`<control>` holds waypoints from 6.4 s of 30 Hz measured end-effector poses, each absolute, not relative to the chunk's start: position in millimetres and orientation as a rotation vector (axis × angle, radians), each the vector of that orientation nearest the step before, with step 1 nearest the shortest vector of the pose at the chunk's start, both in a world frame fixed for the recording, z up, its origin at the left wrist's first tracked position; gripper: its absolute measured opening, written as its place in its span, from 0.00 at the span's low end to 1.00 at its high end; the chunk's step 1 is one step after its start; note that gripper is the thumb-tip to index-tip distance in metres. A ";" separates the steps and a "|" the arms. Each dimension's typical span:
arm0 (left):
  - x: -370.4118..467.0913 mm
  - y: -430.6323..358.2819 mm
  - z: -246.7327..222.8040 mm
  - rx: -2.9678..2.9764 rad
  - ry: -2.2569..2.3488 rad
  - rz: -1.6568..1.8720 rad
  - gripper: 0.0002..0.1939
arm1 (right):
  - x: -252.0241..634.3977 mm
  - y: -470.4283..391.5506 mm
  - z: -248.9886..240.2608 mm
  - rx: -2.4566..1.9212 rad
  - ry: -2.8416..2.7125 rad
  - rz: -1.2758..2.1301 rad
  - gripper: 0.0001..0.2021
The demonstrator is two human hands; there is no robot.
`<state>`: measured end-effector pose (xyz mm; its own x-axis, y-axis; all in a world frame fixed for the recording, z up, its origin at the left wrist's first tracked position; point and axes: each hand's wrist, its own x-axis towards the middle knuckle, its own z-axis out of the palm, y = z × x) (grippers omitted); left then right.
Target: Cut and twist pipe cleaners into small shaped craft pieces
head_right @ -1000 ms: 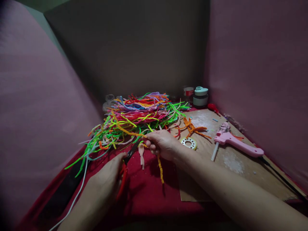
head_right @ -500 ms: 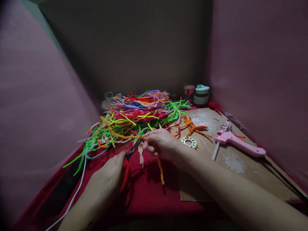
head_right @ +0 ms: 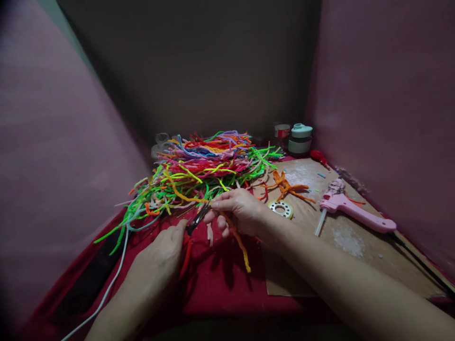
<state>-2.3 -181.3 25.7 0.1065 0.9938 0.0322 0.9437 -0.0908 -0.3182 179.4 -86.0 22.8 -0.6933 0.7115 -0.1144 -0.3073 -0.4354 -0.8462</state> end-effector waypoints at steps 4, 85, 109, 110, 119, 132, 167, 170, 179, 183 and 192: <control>-1.8 -181.0 24.5 -2.124 -1.916 0.272 0.25 | 179.9 -86.9 24.3 -0.631 -1.120 2.130 0.07; -4.4 -170.4 15.0 -2.590 -2.101 -0.459 0.18 | 179.7 -87.9 25.6 -0.840 -1.289 2.094 0.03; -8.8 -143.3 45.2 -1.456 -1.705 -3.312 0.15 | 185.5 -87.0 28.2 -0.837 -1.256 2.020 0.06; -10.5 -143.5 45.2 -1.468 -1.711 -3.301 0.16 | 185.6 -86.6 28.3 -0.850 -1.255 2.016 0.06; -9.8 -131.8 50.0 -1.412 -1.790 -3.364 0.18 | 186.3 -84.2 27.4 -0.867 -1.359 2.105 0.05; 31.9 -125.0 41.3 -2.084 -1.993 -3.011 0.26 | 180.3 -91.7 24.4 -0.507 -1.416 2.076 0.10; 27.4 -125.6 34.7 -2.215 -2.144 -2.630 0.23 | 172.8 -91.6 23.1 -0.755 -1.050 1.916 0.06; 19.5 -128.7 28.5 -2.165 -2.069 -1.953 0.20 | 173.0 -89.1 25.8 -0.789 -0.944 1.815 0.08; 15.9 -129.9 4.0 -2.191 -1.575 -0.540 0.20 | 177.6 -84.8 33.9 -0.797 -0.810 1.640 0.09; 17.6 -129.9 2.4 -2.176 -1.580 -0.471 0.20 | 177.7 -85.2 34.3 -0.784 -0.825 1.612 0.09; 21.3 -131.8 1.5 -2.135 -1.701 -0.362 0.20 | 179.1 -81.3 30.8 -0.659 -0.785 1.677 0.06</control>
